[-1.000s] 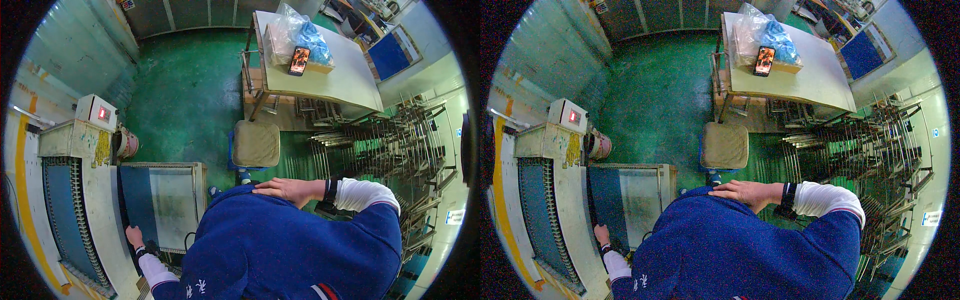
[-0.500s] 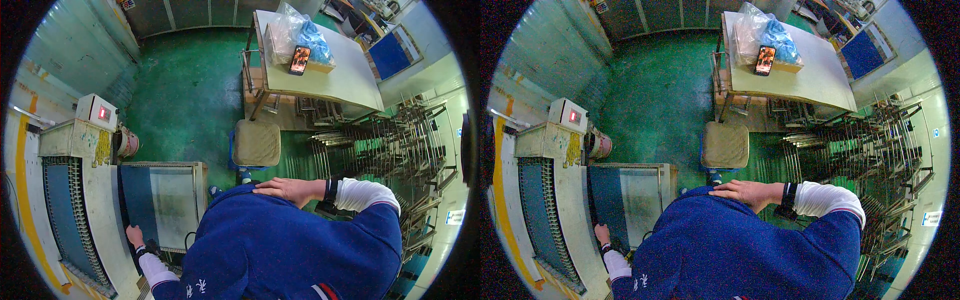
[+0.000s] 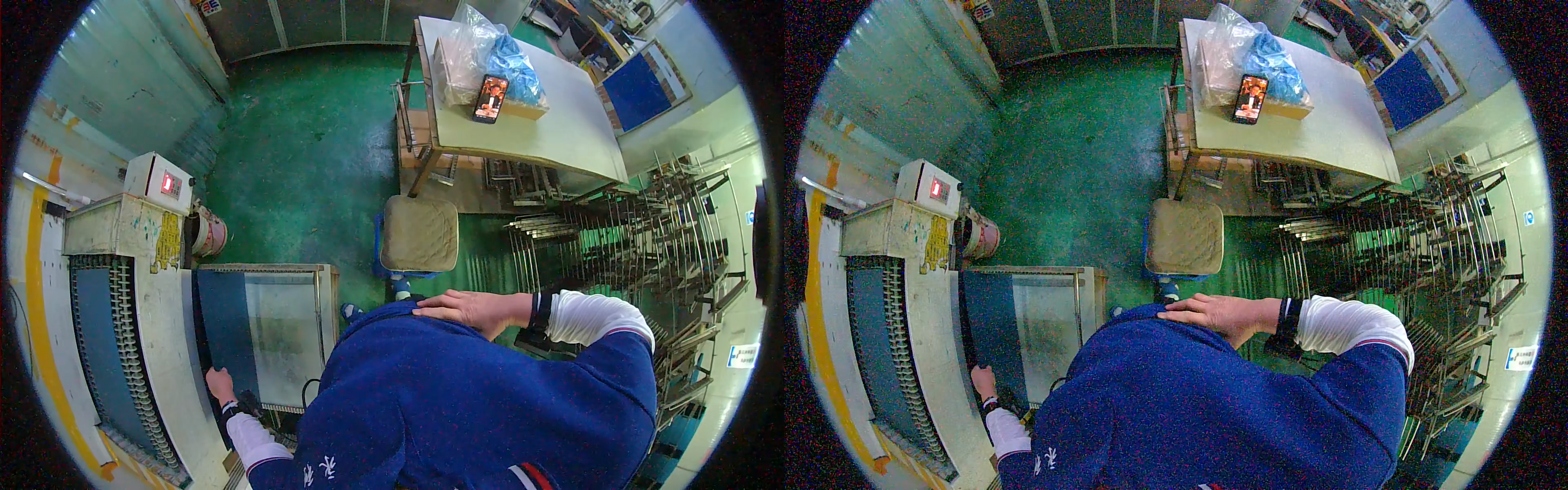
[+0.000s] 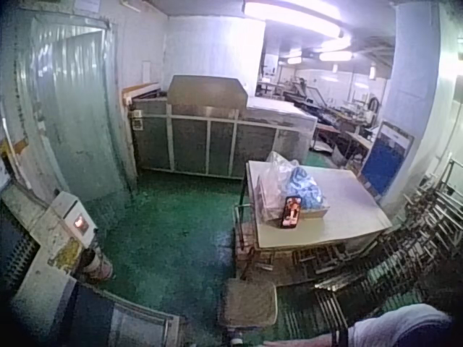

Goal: The recorder is feeding sheets of material into an industrial processing machine.

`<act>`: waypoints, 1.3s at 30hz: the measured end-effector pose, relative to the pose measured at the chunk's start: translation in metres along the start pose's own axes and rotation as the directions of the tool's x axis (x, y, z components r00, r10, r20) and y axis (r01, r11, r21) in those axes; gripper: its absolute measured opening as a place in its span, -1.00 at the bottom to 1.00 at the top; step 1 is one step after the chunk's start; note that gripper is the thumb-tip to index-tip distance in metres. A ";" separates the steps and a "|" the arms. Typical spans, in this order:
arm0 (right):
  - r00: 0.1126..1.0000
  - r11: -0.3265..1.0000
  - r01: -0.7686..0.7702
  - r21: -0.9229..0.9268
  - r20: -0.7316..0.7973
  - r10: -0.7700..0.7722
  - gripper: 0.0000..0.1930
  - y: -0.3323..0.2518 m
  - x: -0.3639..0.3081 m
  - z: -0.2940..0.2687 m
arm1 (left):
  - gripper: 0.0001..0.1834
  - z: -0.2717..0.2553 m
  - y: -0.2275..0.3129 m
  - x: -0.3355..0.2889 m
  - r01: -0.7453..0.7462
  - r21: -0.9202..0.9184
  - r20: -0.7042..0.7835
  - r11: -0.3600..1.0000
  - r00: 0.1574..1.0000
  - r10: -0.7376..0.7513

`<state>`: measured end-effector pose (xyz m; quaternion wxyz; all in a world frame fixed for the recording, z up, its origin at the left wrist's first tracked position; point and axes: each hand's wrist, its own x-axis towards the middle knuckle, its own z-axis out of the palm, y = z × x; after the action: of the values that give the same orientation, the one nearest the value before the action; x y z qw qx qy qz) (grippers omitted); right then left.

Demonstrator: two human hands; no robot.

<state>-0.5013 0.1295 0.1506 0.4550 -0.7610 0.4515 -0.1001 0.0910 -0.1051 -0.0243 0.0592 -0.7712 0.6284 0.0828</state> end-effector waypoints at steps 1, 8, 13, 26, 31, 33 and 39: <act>1.000 1.000 -0.001 0.004 0.001 0.001 0.07 0.000 0.000 0.000 | -0.71 -0.001 0.001 -0.001 -0.003 -0.013 0.001 1.000 1.000 0.003; 1.000 1.000 -0.006 0.006 0.011 0.006 0.07 -0.003 0.003 -0.003 | -0.71 0.002 -0.002 0.001 -0.005 -0.018 -0.013 1.000 1.000 0.004; 1.000 1.000 -0.012 0.009 0.011 0.012 0.07 -0.001 0.001 -0.001 | -0.69 -0.003 0.002 -0.002 -0.037 -0.045 -0.023 0.998 0.999 0.036; 1.000 1.000 0.009 -0.007 -0.002 -0.009 0.06 0.000 -0.001 0.002 | -0.63 0.007 -0.010 0.006 -0.034 -0.058 0.024 0.998 0.999 0.035; 1.000 0.999 0.031 -0.009 0.004 -0.031 0.01 0.000 0.000 -0.001 | -0.59 0.000 -0.020 0.011 -0.047 0.046 -0.045 0.998 0.998 0.049; 0.999 0.999 0.043 -0.004 -0.002 -0.043 0.00 0.002 0.000 -0.001 | -0.59 -0.031 -0.011 0.013 -0.020 0.095 -0.007 0.995 1.000 0.021; 0.994 0.995 0.098 -0.025 0.046 -0.097 0.17 0.013 0.011 -0.003 | -0.60 -0.128 -0.019 -0.012 -0.045 -0.005 -0.086 0.999 0.995 0.045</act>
<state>-0.5046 0.1171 0.1388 0.4493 -0.7902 0.4049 -0.0988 0.1136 -0.1151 0.1035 0.0279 -0.7599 0.6473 0.0530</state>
